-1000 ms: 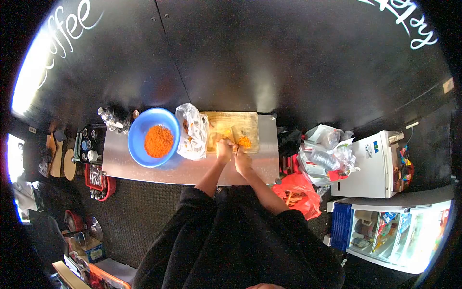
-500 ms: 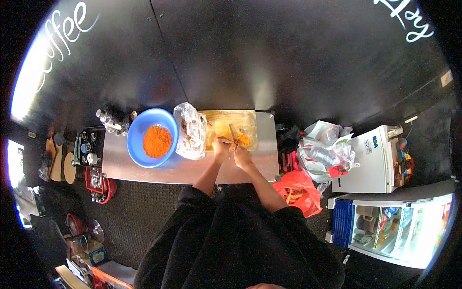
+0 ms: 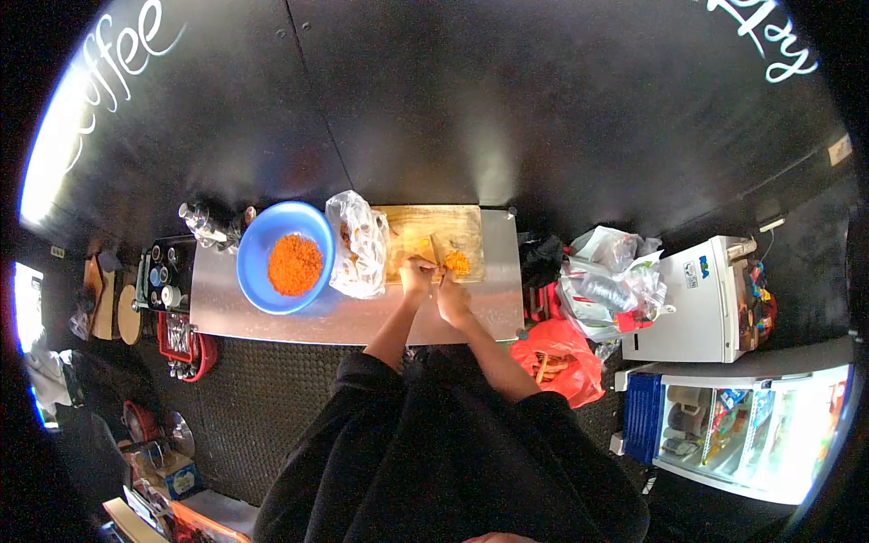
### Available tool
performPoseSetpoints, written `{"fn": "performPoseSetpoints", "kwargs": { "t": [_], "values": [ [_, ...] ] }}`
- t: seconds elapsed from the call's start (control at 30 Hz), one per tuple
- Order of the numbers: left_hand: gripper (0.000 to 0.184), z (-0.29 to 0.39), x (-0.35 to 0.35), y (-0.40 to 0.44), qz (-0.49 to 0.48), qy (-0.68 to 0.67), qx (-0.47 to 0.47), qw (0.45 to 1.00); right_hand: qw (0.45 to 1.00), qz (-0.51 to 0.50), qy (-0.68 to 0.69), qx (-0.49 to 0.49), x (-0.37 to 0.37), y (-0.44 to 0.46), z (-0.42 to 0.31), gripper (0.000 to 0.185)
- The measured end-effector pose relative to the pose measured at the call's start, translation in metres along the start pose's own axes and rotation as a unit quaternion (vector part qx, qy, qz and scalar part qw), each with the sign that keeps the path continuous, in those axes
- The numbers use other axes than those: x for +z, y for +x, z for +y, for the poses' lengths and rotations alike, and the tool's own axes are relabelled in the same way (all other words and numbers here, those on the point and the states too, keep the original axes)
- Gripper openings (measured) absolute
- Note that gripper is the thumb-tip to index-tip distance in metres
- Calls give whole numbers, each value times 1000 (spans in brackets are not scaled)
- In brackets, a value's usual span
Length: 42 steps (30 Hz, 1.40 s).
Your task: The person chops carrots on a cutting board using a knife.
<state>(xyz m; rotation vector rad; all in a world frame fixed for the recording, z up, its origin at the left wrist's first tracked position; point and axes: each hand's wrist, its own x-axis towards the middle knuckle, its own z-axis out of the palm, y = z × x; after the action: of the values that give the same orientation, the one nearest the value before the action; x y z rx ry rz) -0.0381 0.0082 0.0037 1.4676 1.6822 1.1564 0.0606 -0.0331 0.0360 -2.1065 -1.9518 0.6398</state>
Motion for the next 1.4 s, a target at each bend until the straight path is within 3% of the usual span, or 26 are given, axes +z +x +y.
{"fn": "performPoseSetpoints", "kwargs": {
  "t": [0.3,0.43,0.57,0.67,0.73,0.77,0.83,0.93,1.07,1.17,1.23,1.27,1.33,1.4],
  "values": [
    [5,2,1,-2,19,-30,5,999,997,-75,9,-12,-13,13,-2,48],
    [5,5,-4,0,-12,2,53,999,999,-31,-28,-17,-2,-1,-10,47],
    [6,16,-4,-3,-2,-8,17,1000,997,-62,36,-11,-4,13,-3,53],
    [7,19,-5,-6,10,-22,-21,999,998,-51,6,-31,-10,5,-6,50],
    [8,14,-4,-4,9,-7,5,1000,1000,3,1,-31,-1,-3,-6,25],
    [8,12,-5,-2,11,-5,5,1000,999,2,3,-33,2,-3,-7,25],
    [8,6,-1,-2,16,-39,2,999,984,134,-39,-111,12,-1,0,24],
    [9,5,1,-2,11,-32,19,999,996,54,-37,-62,11,14,5,24],
    [8,15,-3,0,1,-2,49,999,998,19,-35,-56,-9,17,10,26],
    [11,21,-5,9,-11,62,6,998,998,15,8,-62,-20,15,13,28],
    [19,21,-4,19,-1,211,26,977,999,-18,44,-17,-23,14,11,34],
    [19,19,-7,24,-2,211,28,977,999,-16,44,-15,-24,13,10,34],
    [27,16,-10,33,18,166,140,976,997,-14,73,0,-22,12,10,34],
    [27,15,-10,39,25,168,167,971,997,-7,81,7,-23,12,9,33]
  ]
}}
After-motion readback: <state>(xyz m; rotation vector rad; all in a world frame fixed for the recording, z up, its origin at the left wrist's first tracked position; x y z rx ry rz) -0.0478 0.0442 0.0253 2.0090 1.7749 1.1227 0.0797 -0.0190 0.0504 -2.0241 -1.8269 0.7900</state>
